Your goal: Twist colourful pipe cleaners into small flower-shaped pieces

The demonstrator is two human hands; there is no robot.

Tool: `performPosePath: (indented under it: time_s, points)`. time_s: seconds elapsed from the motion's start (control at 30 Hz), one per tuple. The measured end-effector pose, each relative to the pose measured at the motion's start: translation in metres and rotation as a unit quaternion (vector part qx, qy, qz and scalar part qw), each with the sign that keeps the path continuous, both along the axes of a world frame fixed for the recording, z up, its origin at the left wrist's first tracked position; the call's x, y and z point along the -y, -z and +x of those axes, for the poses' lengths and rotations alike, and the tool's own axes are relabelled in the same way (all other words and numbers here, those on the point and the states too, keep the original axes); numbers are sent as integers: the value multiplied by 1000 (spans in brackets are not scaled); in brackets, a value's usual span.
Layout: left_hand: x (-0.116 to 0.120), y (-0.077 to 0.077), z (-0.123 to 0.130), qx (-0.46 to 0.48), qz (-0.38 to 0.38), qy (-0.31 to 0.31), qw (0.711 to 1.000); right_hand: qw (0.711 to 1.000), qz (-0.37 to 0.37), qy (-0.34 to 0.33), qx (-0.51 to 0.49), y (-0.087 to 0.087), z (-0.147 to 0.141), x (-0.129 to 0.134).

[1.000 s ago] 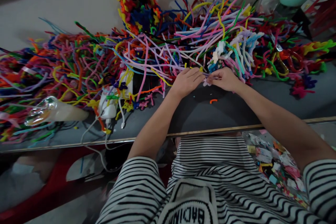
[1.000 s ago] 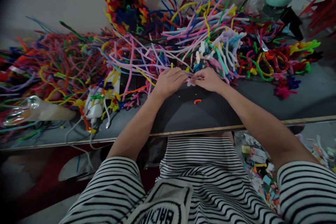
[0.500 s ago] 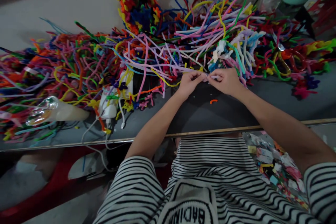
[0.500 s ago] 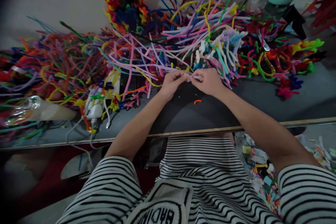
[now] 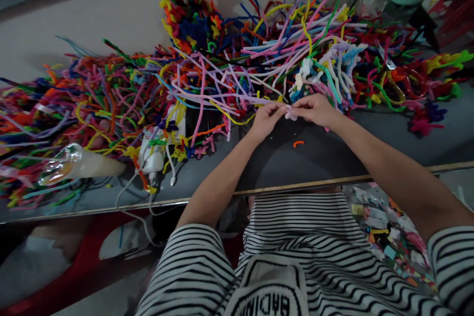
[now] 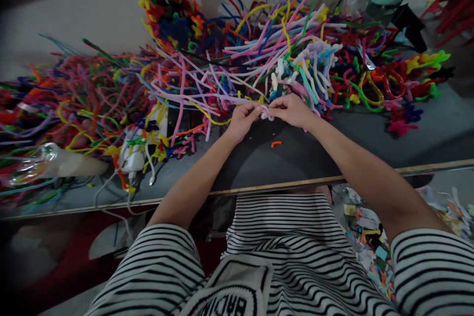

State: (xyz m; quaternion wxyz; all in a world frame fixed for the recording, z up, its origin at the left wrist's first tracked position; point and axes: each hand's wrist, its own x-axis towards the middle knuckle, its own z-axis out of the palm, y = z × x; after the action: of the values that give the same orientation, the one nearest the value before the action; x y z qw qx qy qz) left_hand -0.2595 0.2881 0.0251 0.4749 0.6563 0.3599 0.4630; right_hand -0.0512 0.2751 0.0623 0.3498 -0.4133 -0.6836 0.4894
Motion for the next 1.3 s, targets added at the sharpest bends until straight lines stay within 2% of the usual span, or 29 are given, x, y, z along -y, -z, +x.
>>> performPosePath:
  time_s: [0.1, 0.23, 0.4, 0.8, 1.07, 1.17, 1.3]
  points:
    - [-2, 1, -1, 5, 12, -21, 1000, 995, -71, -11, -62, 1, 1, -4]
    - [0, -1, 0, 17, 5, -19, 1000, 989, -110, -33, -97, 1, -1, -3]
    - [2, -5, 0, 23, 10, 1, 1000, 986, -121, -46, -109, 0, -2, -2]
    - [11, -10, 3, -8, 91, -77, 993, 983, -146, -51, -103, 5, -4, -4]
    - [9, -10, 1, -18, 111, -80, 990, 983, -146, -45, -100, 3, -6, -2]
    - [6, -10, -2, -9, 90, -75, 993, 984, -136, -37, -104, 4, -6, -2]
    - [-2, -5, -5, -7, 10, -41, 999, 991, -92, -5, -102, 8, -6, -4]
